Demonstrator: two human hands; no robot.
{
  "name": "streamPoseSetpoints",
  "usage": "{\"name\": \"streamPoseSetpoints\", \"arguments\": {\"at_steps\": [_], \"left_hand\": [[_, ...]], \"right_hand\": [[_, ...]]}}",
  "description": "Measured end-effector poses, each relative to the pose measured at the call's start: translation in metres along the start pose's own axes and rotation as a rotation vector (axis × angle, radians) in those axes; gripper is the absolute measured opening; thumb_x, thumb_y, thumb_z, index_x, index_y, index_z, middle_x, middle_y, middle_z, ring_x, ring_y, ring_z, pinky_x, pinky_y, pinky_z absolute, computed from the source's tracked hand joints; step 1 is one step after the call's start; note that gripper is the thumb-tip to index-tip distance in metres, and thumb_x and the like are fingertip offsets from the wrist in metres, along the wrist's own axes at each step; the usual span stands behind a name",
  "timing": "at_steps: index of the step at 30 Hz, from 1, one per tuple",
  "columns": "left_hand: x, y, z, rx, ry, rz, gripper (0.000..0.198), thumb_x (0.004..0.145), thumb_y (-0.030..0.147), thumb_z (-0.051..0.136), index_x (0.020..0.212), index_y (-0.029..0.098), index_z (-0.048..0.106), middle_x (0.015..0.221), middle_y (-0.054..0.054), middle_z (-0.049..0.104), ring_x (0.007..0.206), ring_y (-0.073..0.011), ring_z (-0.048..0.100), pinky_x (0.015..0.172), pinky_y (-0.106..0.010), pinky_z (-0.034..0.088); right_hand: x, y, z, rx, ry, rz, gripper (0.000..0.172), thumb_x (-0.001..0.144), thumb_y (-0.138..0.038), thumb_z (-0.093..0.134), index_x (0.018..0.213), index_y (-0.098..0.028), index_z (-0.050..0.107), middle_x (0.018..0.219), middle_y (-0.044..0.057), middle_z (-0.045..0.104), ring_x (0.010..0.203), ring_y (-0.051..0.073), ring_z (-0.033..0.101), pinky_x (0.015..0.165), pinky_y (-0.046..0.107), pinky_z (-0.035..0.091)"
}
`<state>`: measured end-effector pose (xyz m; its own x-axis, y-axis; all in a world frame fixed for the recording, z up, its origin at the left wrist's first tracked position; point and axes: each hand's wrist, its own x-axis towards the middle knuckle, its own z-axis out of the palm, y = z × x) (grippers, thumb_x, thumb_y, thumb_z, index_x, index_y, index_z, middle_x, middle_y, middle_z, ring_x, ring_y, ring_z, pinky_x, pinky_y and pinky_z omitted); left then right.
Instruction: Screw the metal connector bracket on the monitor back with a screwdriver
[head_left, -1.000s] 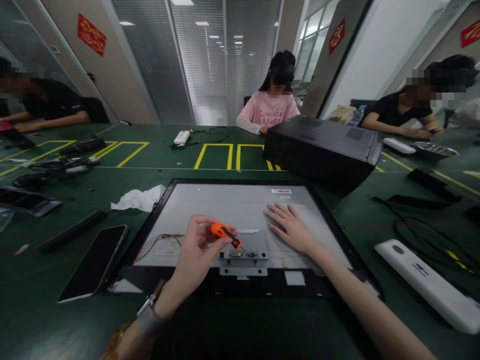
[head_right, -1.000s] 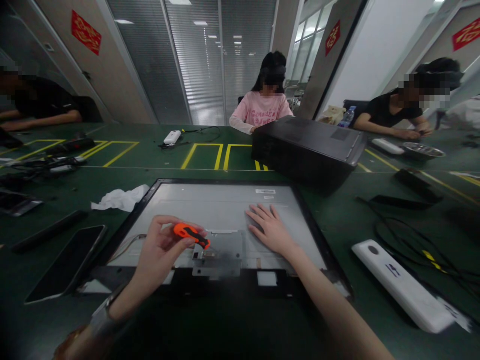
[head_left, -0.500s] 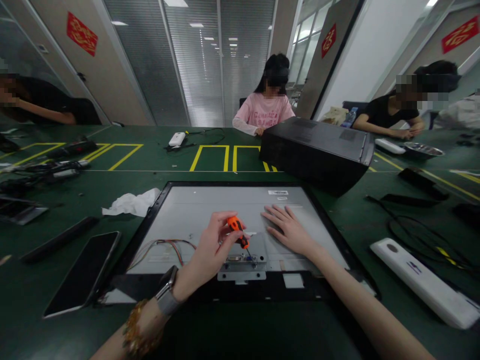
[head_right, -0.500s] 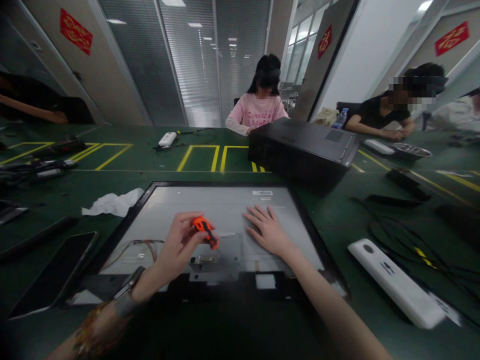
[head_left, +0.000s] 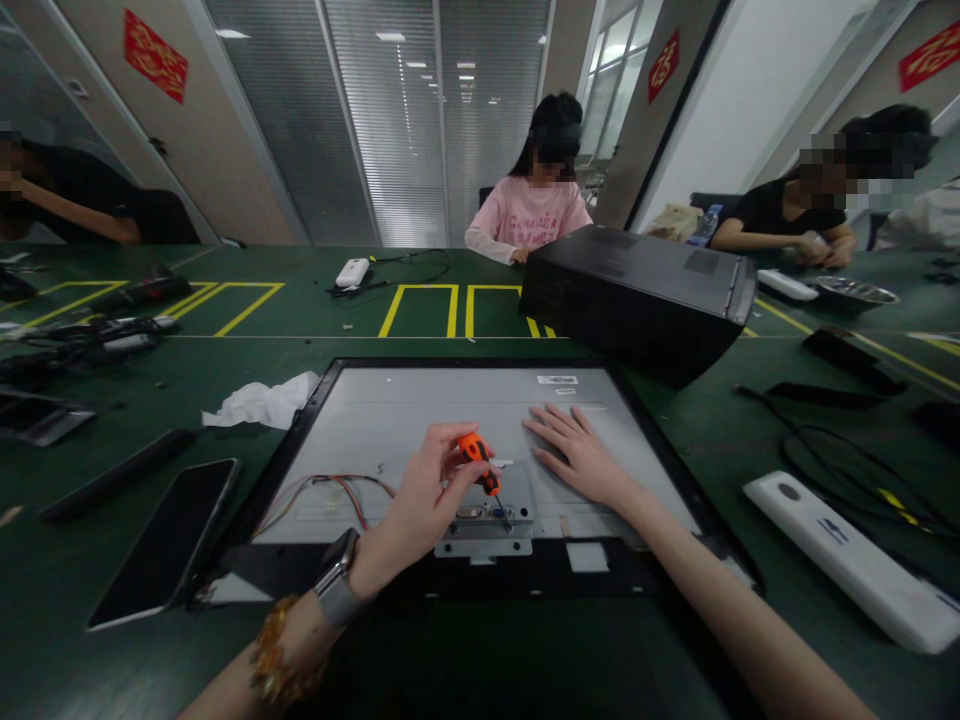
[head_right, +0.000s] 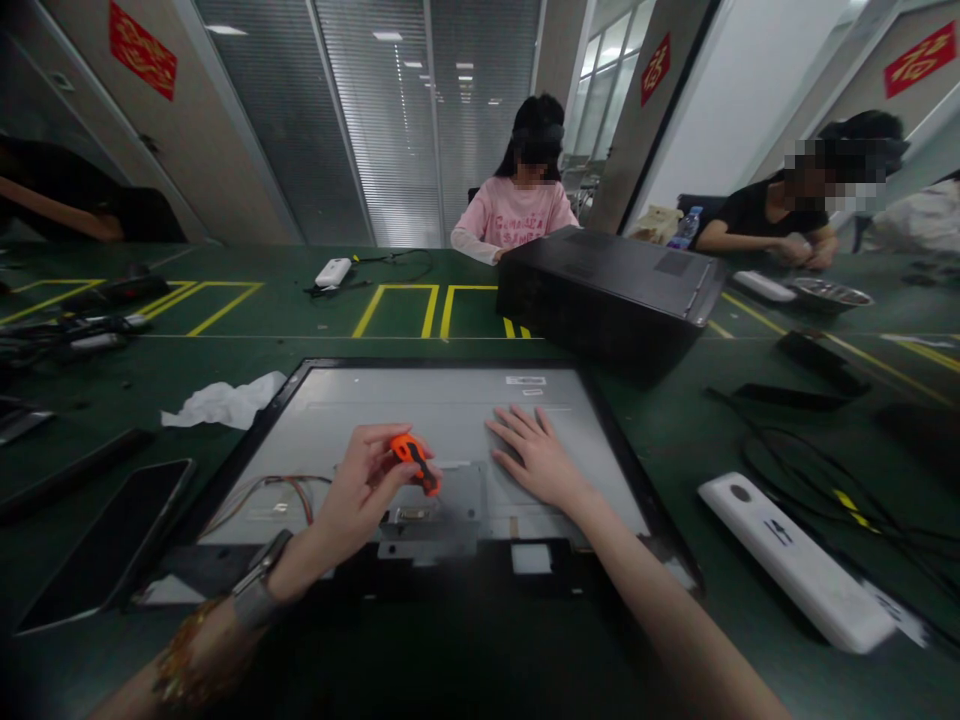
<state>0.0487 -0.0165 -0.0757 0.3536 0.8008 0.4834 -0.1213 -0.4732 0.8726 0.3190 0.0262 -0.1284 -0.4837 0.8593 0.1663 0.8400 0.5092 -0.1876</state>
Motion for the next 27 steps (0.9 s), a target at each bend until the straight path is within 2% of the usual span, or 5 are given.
{"name": "streamPoseSetpoints", "arguments": {"at_steps": [10, 15, 19, 23, 27], "left_hand": [[-0.002, -0.004, 0.001, 0.061, -0.015, 0.016, 0.029, 0.100, 0.019, 0.052, 0.127, 0.025, 0.044, 0.104, -0.005, 0.061, 0.086, -0.0164, 0.071, 0.075, -0.031, 0.060], [0.000, 0.014, -0.003, 0.231, -0.097, 0.033, 0.031, 0.098, 0.021, 0.053, 0.128, 0.024, 0.046, 0.115, -0.009, 0.060, 0.094, -0.0191, 0.068, 0.081, -0.034, 0.059], [0.002, 0.028, -0.001, 0.174, -0.089, 0.006, 0.022, 0.102, 0.019, 0.042, 0.122, 0.023, 0.050, 0.125, -0.011, 0.057, 0.109, -0.0216, 0.064, 0.089, -0.037, 0.055], [0.004, 0.031, 0.003, 0.117, -0.049, -0.014, 0.020, 0.101, 0.018, 0.046, 0.120, 0.021, 0.052, 0.118, -0.009, 0.060, 0.099, -0.0181, 0.067, 0.087, -0.035, 0.055], [0.008, 0.030, 0.002, 0.265, -0.030, 0.070, 0.015, 0.096, 0.018, 0.056, 0.111, 0.021, 0.060, 0.103, -0.005, 0.065, 0.090, -0.0154, 0.066, 0.078, -0.028, 0.055]], "right_hand": [[0.000, 0.000, 0.000, 0.014, 0.004, -0.001, 0.048, 0.101, -0.042, 0.039, 0.146, -0.027, 0.044, 0.154, 0.006, 0.040, 0.144, 0.028, 0.029, 0.115, 0.059, 0.020], [0.000, 0.000, 0.000, 0.026, 0.001, -0.003, 0.048, 0.100, -0.043, 0.040, 0.146, -0.026, 0.044, 0.154, 0.007, 0.040, 0.144, 0.029, 0.029, 0.115, 0.060, 0.019], [0.000, 0.000, 0.000, 0.025, -0.003, 0.002, 0.048, 0.100, -0.042, 0.040, 0.146, -0.027, 0.043, 0.154, 0.007, 0.040, 0.144, 0.029, 0.029, 0.115, 0.060, 0.019], [0.000, 0.000, 0.000, 0.023, 0.000, 0.000, 0.048, 0.100, -0.042, 0.040, 0.146, -0.027, 0.044, 0.154, 0.007, 0.040, 0.144, 0.029, 0.029, 0.115, 0.059, 0.019], [0.000, 0.000, 0.000, 0.021, 0.000, -0.004, 0.048, 0.101, -0.042, 0.039, 0.146, -0.026, 0.044, 0.154, 0.007, 0.040, 0.145, 0.029, 0.028, 0.115, 0.060, 0.019]]}}
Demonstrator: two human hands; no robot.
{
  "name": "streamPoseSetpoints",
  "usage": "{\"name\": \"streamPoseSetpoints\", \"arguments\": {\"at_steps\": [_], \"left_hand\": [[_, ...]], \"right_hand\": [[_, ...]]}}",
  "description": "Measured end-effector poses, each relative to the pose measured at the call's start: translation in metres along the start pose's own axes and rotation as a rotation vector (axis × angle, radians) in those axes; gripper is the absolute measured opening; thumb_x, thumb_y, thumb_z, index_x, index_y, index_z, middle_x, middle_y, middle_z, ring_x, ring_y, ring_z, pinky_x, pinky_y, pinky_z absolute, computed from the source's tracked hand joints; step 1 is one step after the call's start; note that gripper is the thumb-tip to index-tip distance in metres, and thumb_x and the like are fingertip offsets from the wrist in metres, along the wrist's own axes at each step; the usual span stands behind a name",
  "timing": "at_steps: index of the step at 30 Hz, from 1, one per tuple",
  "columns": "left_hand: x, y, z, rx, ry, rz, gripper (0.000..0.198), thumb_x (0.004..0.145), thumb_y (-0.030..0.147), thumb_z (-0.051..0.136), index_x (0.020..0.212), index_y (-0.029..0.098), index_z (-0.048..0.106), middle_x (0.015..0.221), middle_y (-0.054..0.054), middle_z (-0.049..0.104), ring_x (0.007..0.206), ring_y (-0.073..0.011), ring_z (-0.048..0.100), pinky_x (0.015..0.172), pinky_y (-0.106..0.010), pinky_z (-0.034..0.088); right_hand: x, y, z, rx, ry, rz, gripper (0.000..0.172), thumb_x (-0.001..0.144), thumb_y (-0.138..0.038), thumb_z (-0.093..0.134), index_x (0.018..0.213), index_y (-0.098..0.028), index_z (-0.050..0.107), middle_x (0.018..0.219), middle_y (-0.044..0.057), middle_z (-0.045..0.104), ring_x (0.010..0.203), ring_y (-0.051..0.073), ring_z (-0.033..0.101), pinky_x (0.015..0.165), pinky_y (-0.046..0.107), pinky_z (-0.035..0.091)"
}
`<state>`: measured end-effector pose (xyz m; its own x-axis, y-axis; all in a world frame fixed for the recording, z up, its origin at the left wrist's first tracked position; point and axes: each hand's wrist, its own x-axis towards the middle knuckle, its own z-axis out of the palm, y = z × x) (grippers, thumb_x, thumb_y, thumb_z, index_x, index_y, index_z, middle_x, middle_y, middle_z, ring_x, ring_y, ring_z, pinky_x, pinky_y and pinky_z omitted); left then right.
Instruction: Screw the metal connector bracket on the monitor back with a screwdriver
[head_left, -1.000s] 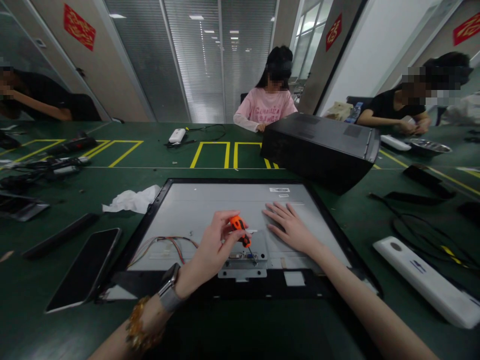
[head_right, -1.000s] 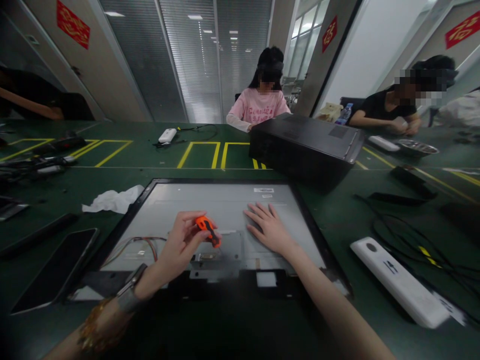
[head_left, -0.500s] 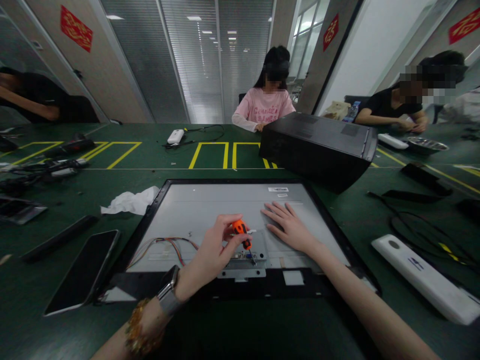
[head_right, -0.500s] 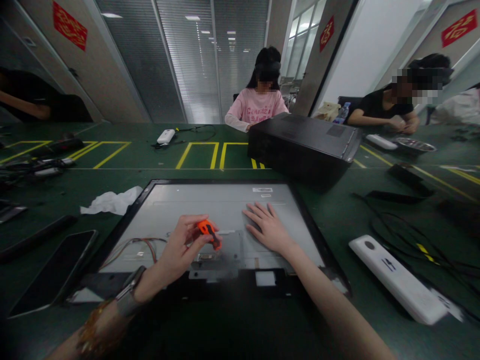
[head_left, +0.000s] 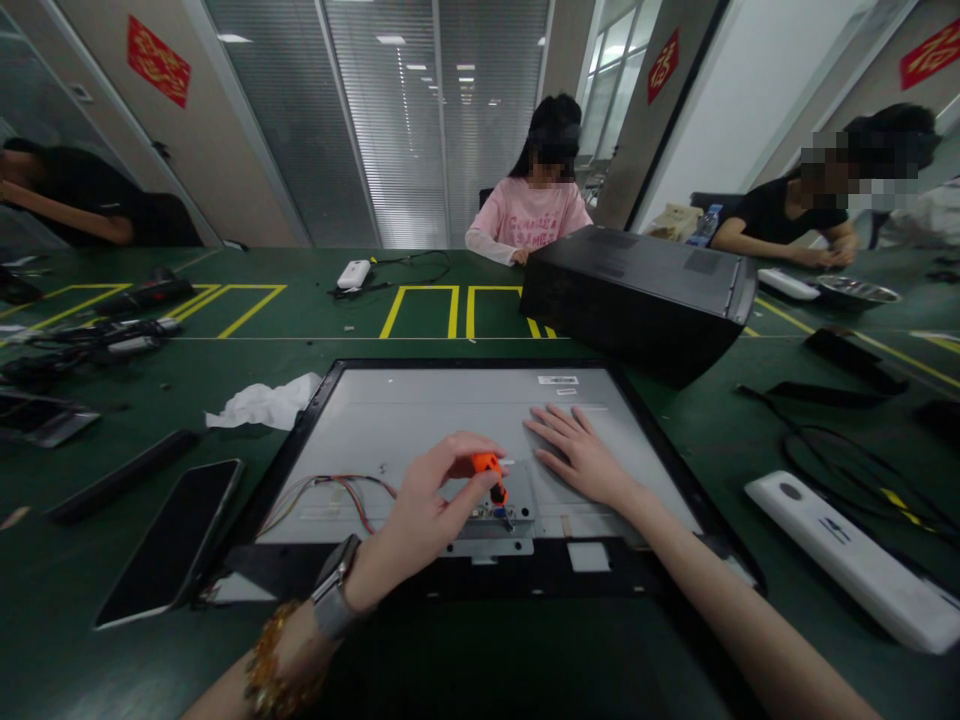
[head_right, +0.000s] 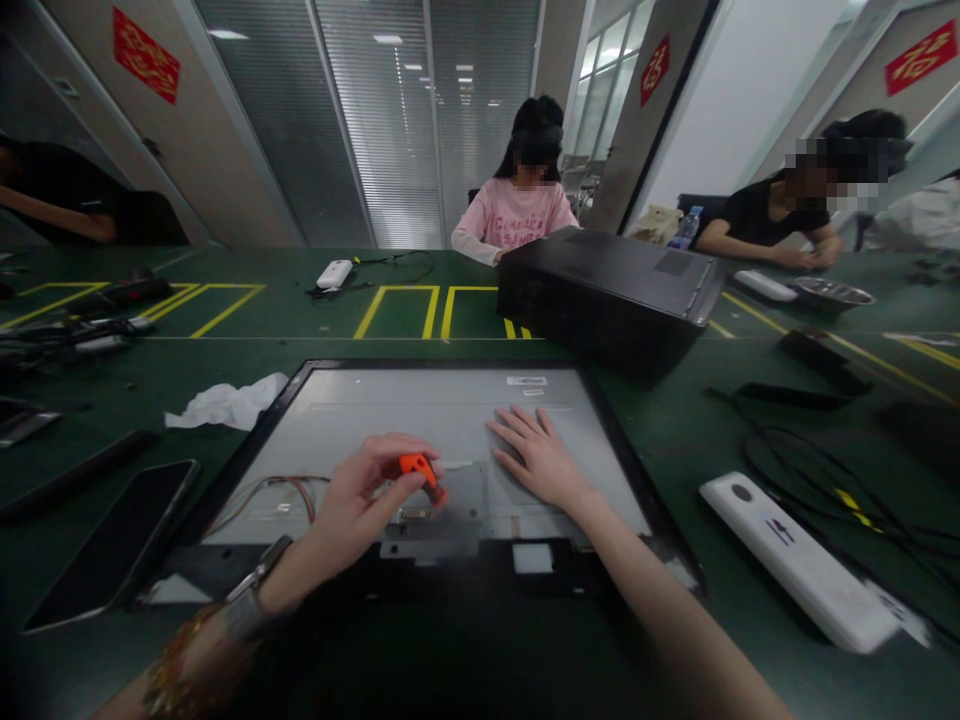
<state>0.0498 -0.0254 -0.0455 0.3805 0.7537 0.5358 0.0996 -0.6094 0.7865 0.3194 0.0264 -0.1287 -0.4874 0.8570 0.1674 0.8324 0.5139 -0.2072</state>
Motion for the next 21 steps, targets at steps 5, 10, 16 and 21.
{"name": "streamPoseSetpoints", "arguments": {"at_steps": [5, 10, 16, 21], "left_hand": [[0.002, 0.001, -0.004, 0.151, -0.030, 0.117, 0.025, 0.094, 0.019, 0.061, 0.119, 0.024, 0.063, 0.102, -0.005, 0.067, 0.091, -0.0170, 0.064, 0.081, -0.030, 0.053], [0.001, 0.008, -0.009, 0.120, -0.113, 0.076, 0.040, 0.097, 0.014, 0.045, 0.134, 0.024, 0.056, 0.129, -0.010, 0.061, 0.118, -0.0231, 0.057, 0.099, -0.041, 0.047], [0.004, 0.010, -0.009, 0.066, -0.099, 0.000, 0.038, 0.098, 0.013, 0.044, 0.132, 0.023, 0.057, 0.120, -0.009, 0.065, 0.108, -0.0198, 0.062, 0.094, -0.036, 0.049], [0.007, 0.005, -0.007, 0.096, -0.030, 0.074, 0.023, 0.094, 0.014, 0.058, 0.113, 0.023, 0.067, 0.102, -0.005, 0.065, 0.094, -0.0168, 0.062, 0.082, -0.030, 0.050]], "right_hand": [[0.000, -0.001, -0.001, 0.002, 0.003, -0.004, 0.048, 0.101, -0.042, 0.038, 0.146, -0.027, 0.043, 0.154, 0.007, 0.040, 0.144, 0.028, 0.029, 0.115, 0.059, 0.020], [0.000, -0.001, -0.001, 0.013, 0.014, -0.005, 0.048, 0.100, -0.043, 0.040, 0.147, -0.030, 0.042, 0.154, 0.007, 0.041, 0.144, 0.029, 0.030, 0.115, 0.060, 0.020], [0.000, 0.001, 0.001, 0.006, 0.008, 0.004, 0.048, 0.100, -0.044, 0.041, 0.146, -0.029, 0.044, 0.154, 0.007, 0.041, 0.144, 0.029, 0.031, 0.115, 0.060, 0.020], [0.001, 0.000, 0.000, 0.002, 0.001, 0.001, 0.048, 0.101, -0.043, 0.039, 0.146, -0.027, 0.044, 0.154, 0.007, 0.040, 0.144, 0.029, 0.029, 0.115, 0.060, 0.020]]}}
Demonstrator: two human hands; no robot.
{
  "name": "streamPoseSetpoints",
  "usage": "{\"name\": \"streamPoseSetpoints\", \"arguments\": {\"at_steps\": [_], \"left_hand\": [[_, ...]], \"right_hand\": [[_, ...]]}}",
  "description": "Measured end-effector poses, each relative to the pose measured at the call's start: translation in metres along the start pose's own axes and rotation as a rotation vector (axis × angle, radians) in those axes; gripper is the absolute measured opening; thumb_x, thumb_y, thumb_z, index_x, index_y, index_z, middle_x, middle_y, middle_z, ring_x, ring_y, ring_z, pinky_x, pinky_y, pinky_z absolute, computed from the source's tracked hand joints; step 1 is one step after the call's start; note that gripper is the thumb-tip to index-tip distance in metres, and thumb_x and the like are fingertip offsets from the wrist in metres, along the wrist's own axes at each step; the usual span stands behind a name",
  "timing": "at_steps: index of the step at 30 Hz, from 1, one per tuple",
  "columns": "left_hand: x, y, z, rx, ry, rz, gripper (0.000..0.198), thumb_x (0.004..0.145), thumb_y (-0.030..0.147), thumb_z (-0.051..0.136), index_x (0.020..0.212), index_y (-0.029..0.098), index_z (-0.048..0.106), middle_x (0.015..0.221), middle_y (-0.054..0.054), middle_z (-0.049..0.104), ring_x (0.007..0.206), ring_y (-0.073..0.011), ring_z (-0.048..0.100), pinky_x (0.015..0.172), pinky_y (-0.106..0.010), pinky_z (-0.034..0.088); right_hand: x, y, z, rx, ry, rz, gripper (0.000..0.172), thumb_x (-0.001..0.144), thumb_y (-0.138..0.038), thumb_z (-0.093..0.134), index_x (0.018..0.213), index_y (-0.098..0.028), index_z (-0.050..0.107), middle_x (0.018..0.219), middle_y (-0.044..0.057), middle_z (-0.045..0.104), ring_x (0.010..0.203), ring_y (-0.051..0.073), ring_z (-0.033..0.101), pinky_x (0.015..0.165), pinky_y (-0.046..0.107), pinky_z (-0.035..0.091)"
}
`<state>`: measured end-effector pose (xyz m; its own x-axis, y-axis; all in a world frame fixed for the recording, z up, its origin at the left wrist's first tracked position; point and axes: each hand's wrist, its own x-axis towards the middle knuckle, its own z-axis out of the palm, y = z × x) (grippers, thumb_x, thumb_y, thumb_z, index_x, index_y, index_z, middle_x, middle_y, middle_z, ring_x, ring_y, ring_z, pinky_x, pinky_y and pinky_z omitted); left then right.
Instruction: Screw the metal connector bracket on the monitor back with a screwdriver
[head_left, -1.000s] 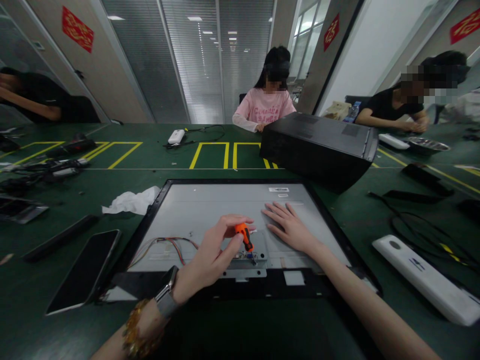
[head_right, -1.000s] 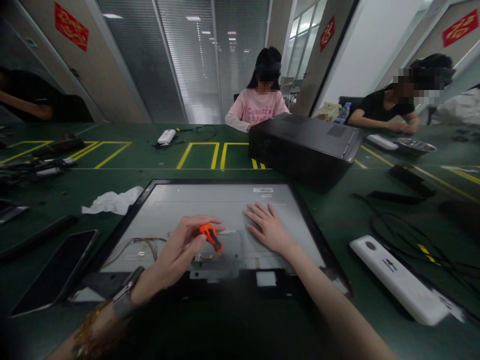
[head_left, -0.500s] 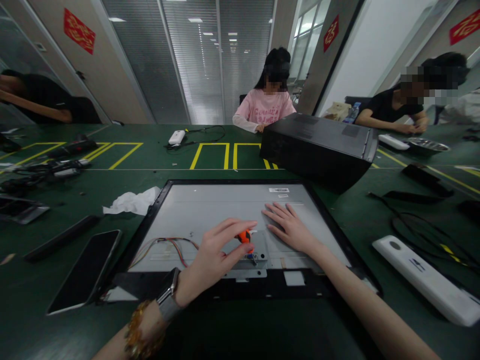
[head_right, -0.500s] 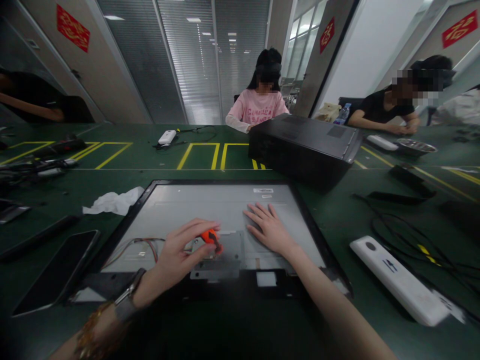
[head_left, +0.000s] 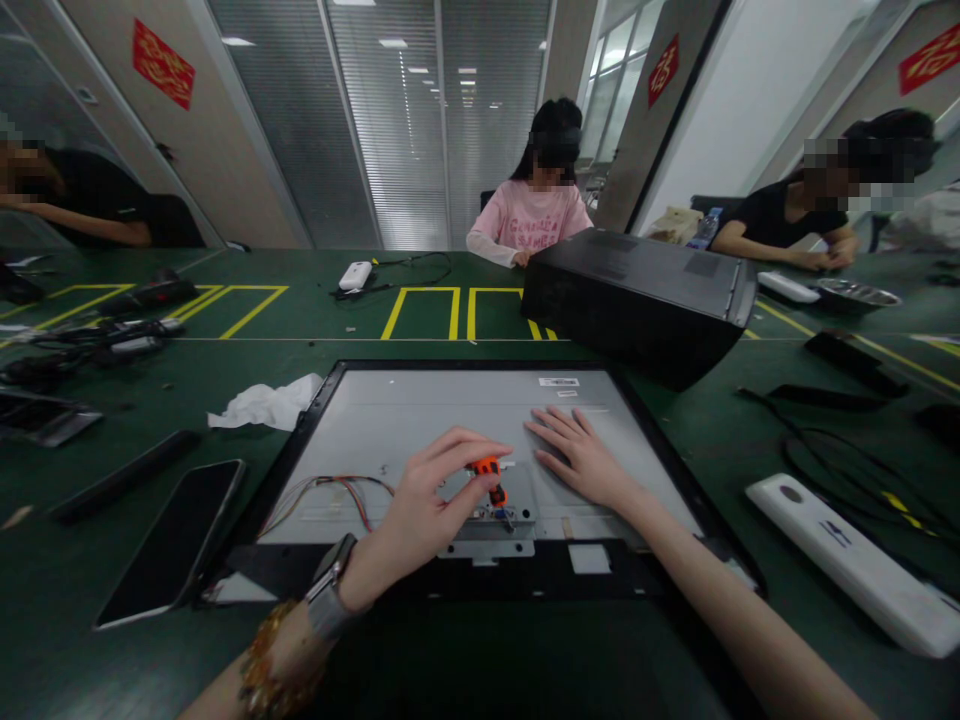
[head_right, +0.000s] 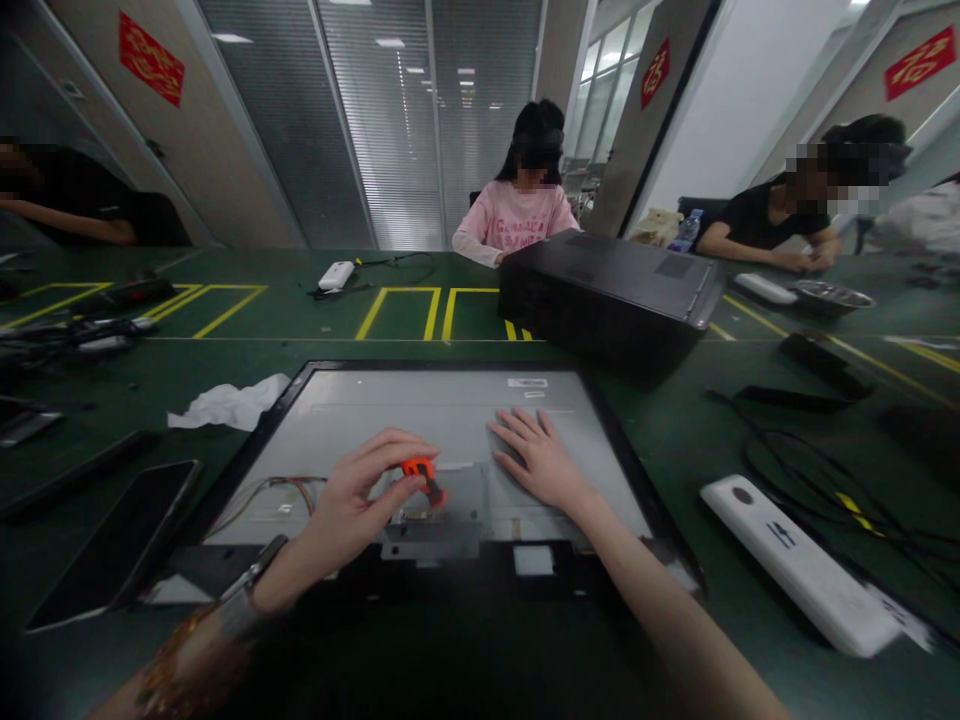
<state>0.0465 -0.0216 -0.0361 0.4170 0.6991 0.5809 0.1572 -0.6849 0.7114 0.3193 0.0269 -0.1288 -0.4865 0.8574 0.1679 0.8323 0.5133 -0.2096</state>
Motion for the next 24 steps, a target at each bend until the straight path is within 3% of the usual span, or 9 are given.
{"name": "streamPoseSetpoints", "arguments": {"at_steps": [3, 6, 11, 15, 19, 21, 24], "left_hand": [[0.000, -0.002, 0.000, 0.014, 0.023, 0.021, 0.010, 0.090, 0.021, 0.067, 0.100, 0.020, 0.068, 0.091, -0.003, 0.061, 0.082, -0.0154, 0.060, 0.073, -0.027, 0.049], [-0.003, -0.003, 0.000, 0.054, 0.007, 0.007, 0.011, 0.086, 0.028, 0.073, 0.085, 0.019, 0.066, 0.083, -0.001, 0.056, 0.074, -0.0139, 0.055, 0.065, -0.025, 0.045], [-0.005, 0.003, -0.004, 0.110, -0.090, -0.021, 0.014, 0.091, 0.026, 0.061, 0.080, 0.018, 0.058, 0.077, -0.001, 0.052, 0.070, -0.0153, 0.051, 0.063, -0.027, 0.042], [-0.003, 0.011, -0.009, 0.060, -0.189, -0.021, 0.016, 0.090, 0.019, 0.043, 0.094, 0.018, 0.059, 0.098, -0.008, 0.058, 0.088, -0.0212, 0.057, 0.075, -0.035, 0.048], [0.000, 0.013, -0.009, 0.050, -0.237, -0.063, 0.031, 0.093, 0.017, 0.044, 0.119, 0.021, 0.060, 0.130, -0.011, 0.057, 0.113, -0.0251, 0.057, 0.092, -0.041, 0.048], [0.000, 0.011, -0.007, 0.042, -0.223, -0.088, 0.028, 0.096, 0.020, 0.046, 0.120, 0.022, 0.061, 0.121, -0.010, 0.064, 0.108, -0.0228, 0.061, 0.092, -0.039, 0.049], [-0.001, 0.007, -0.003, 0.061, -0.173, -0.118, 0.017, 0.096, 0.031, 0.055, 0.101, 0.020, 0.067, 0.089, -0.004, 0.072, 0.082, -0.0181, 0.067, 0.077, -0.031, 0.052]], "right_hand": [[0.000, 0.000, -0.001, 0.009, 0.006, -0.005, 0.048, 0.100, -0.042, 0.039, 0.146, -0.028, 0.044, 0.154, 0.007, 0.041, 0.144, 0.029, 0.030, 0.115, 0.060, 0.021], [0.000, 0.000, -0.001, 0.006, 0.006, -0.004, 0.048, 0.100, -0.042, 0.040, 0.146, -0.029, 0.043, 0.154, 0.007, 0.041, 0.144, 0.029, 0.030, 0.115, 0.060, 0.021], [0.000, 0.002, 0.001, -0.007, 0.007, -0.010, 0.048, 0.100, -0.043, 0.039, 0.146, -0.029, 0.043, 0.154, 0.006, 0.041, 0.144, 0.028, 0.030, 0.115, 0.059, 0.020], [-0.001, 0.002, 0.001, -0.001, 0.015, -0.012, 0.048, 0.100, -0.043, 0.040, 0.146, -0.030, 0.043, 0.154, 0.006, 0.041, 0.144, 0.028, 0.030, 0.115, 0.059, 0.020], [-0.001, 0.001, 0.001, -0.001, 0.009, -0.005, 0.048, 0.101, -0.042, 0.039, 0.147, -0.028, 0.042, 0.154, 0.007, 0.040, 0.144, 0.028, 0.029, 0.115, 0.059, 0.020], [-0.001, 0.001, 0.001, -0.003, 0.006, -0.007, 0.048, 0.100, -0.042, 0.039, 0.146, -0.028, 0.043, 0.154, 0.007, 0.041, 0.144, 0.028, 0.029, 0.115, 0.059, 0.020], [-0.001, 0.002, 0.002, -0.009, 0.011, -0.012, 0.048, 0.100, -0.042, 0.040, 0.146, -0.029, 0.043, 0.154, 0.006, 0.041, 0.144, 0.028, 0.030, 0.115, 0.059, 0.021]]}}
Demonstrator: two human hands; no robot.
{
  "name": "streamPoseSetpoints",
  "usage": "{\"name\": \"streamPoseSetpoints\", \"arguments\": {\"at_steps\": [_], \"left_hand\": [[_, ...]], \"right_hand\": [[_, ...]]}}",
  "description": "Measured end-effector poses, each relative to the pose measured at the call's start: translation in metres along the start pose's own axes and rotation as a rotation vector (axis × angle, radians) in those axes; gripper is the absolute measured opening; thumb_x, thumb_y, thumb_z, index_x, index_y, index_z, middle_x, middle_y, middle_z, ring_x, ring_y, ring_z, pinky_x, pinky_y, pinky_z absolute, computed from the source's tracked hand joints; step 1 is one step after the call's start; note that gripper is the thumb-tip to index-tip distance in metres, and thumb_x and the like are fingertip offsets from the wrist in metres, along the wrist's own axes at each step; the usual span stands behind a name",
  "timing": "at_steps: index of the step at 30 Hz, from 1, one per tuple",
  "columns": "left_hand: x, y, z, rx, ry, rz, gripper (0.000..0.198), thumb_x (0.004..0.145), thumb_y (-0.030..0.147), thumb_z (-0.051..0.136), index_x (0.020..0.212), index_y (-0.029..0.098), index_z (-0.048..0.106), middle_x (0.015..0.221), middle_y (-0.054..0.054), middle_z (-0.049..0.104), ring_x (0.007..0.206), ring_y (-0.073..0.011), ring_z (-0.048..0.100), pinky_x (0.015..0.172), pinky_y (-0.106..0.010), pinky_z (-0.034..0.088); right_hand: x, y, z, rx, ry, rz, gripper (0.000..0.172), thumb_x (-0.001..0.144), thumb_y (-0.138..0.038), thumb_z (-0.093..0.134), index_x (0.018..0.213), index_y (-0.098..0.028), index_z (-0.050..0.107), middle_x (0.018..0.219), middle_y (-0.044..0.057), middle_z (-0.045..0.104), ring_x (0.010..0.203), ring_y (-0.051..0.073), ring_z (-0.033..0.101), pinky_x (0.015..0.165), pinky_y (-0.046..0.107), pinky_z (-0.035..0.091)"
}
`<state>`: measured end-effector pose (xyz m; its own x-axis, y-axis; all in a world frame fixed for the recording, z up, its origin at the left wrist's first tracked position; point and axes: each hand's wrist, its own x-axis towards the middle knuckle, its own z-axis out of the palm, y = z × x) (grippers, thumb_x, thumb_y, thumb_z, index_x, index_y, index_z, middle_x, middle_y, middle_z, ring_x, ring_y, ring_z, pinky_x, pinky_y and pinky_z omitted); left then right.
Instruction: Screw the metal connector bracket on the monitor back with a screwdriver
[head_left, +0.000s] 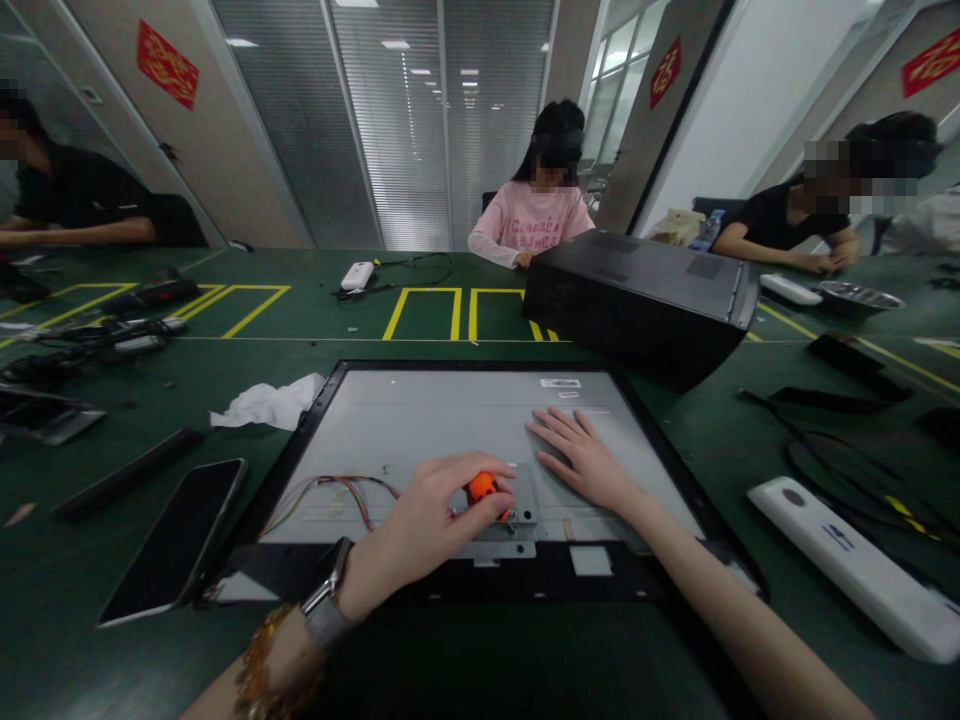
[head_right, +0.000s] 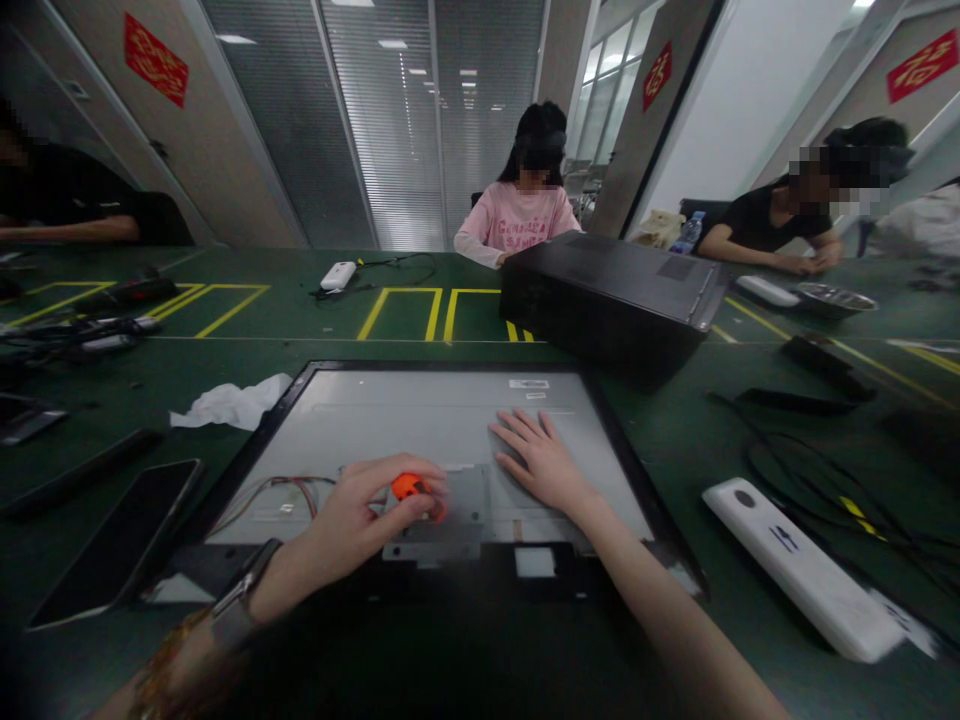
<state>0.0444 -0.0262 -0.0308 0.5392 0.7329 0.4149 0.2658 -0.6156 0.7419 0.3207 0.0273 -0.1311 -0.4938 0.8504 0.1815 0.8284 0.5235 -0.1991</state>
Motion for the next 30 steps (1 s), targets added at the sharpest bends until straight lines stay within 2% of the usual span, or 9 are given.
{"name": "streamPoseSetpoints", "arguments": {"at_steps": [2, 5, 8, 12, 16, 20, 25, 30], "left_hand": [[-0.001, -0.002, 0.001, 0.090, 0.044, -0.029, 0.024, 0.095, 0.038, 0.057, 0.084, 0.019, 0.067, 0.073, -0.001, 0.069, 0.066, -0.0148, 0.064, 0.064, -0.026, 0.049], [-0.003, -0.005, 0.001, 0.345, 0.159, -0.018, 0.042, 0.094, 0.048, 0.055, 0.064, 0.019, 0.058, 0.052, 0.003, 0.056, 0.047, -0.0116, 0.051, 0.049, -0.023, 0.037], [-0.003, -0.007, -0.002, 0.551, 0.263, 0.061, 0.052, 0.092, 0.056, 0.056, 0.056, 0.020, 0.048, 0.043, 0.005, 0.044, 0.039, -0.0105, 0.040, 0.044, -0.023, 0.027], [-0.002, -0.008, -0.004, 0.641, 0.262, 0.059, 0.054, 0.092, 0.059, 0.055, 0.056, 0.020, 0.044, 0.042, 0.004, 0.042, 0.038, -0.0114, 0.038, 0.045, -0.024, 0.023], [0.000, -0.009, -0.006, 0.626, 0.205, -0.037, 0.048, 0.093, 0.054, 0.054, 0.059, 0.021, 0.045, 0.043, 0.004, 0.042, 0.039, -0.0128, 0.040, 0.045, -0.025, 0.023], [0.001, -0.010, -0.007, 0.478, 0.132, -0.134, 0.031, 0.093, 0.039, 0.053, 0.068, 0.022, 0.048, 0.050, 0.005, 0.048, 0.043, -0.0126, 0.043, 0.046, -0.024, 0.027], [0.004, -0.006, -0.012, 0.264, 0.057, -0.147, 0.011, 0.090, 0.025, 0.050, 0.081, 0.020, 0.051, 0.067, 0.003, 0.057, 0.055, -0.0126, 0.052, 0.052, -0.025, 0.036], [0.005, -0.002, -0.017, 0.243, -0.008, -0.191, 0.006, 0.086, 0.022, 0.047, 0.081, 0.020, 0.048, 0.071, 0.001, 0.056, 0.060, -0.0135, 0.051, 0.056, -0.027, 0.037]], "right_hand": [[0.000, 0.001, 0.001, -0.006, 0.002, -0.002, 0.048, 0.100, -0.042, 0.040, 0.147, -0.030, 0.042, 0.154, 0.006, 0.041, 0.144, 0.028, 0.029, 0.115, 0.058, 0.021], [0.000, 0.001, 0.001, -0.011, 0.000, 0.002, 0.049, 0.100, -0.044, 0.039, 0.147, -0.030, 0.042, 0.154, 0.005, 0.041, 0.144, 0.028, 0.030, 0.115, 0.059, 0.021], [0.000, 0.000, 0.001, -0.011, -0.001, 0.007, 0.049, 0.100, -0.044, 0.038, 0.147, -0.030, 0.042, 0.154, 0.005, 0.041, 0.144, 0.028, 0.030, 0.115, 0.059, 0.021], [0.000, -0.001, 0.000, -0.012, -0.007, 0.006, 0.048, 0.101, -0.043, 0.038, 0.146, -0.028, 0.043, 0.154, 0.005, 0.040, 0.144, 0.028, 0.029, 0.116, 0.058, 0.020], [0.000, -0.001, -0.001, -0.007, 0.002, 0.004, 0.048, 0.100, -0.043, 0.038, 0.146, -0.029, 0.043, 0.154, 0.006, 0.041, 0.144, 0.028, 0.030, 0.115, 0.058, 0.021], [0.000, -0.001, -0.001, -0.016, -0.012, 0.009, 0.048, 0.101, -0.044, 0.037, 0.146, -0.028, 0.044, 0.154, 0.006, 0.041, 0.144, 0.028, 0.030, 0.115, 0.058, 0.021], [0.001, -0.001, -0.002, -0.025, -0.017, 0.011, 0.048, 0.101, -0.044, 0.037, 0.146, -0.027, 0.044, 0.154, 0.006, 0.041, 0.144, 0.028, 0.030, 0.116, 0.058, 0.020], [0.001, -0.001, 0.000, -0.021, -0.010, 0.007, 0.048, 0.101, -0.043, 0.038, 0.146, -0.027, 0.044, 0.154, 0.005, 0.041, 0.144, 0.028, 0.030, 0.116, 0.058, 0.020]]}}
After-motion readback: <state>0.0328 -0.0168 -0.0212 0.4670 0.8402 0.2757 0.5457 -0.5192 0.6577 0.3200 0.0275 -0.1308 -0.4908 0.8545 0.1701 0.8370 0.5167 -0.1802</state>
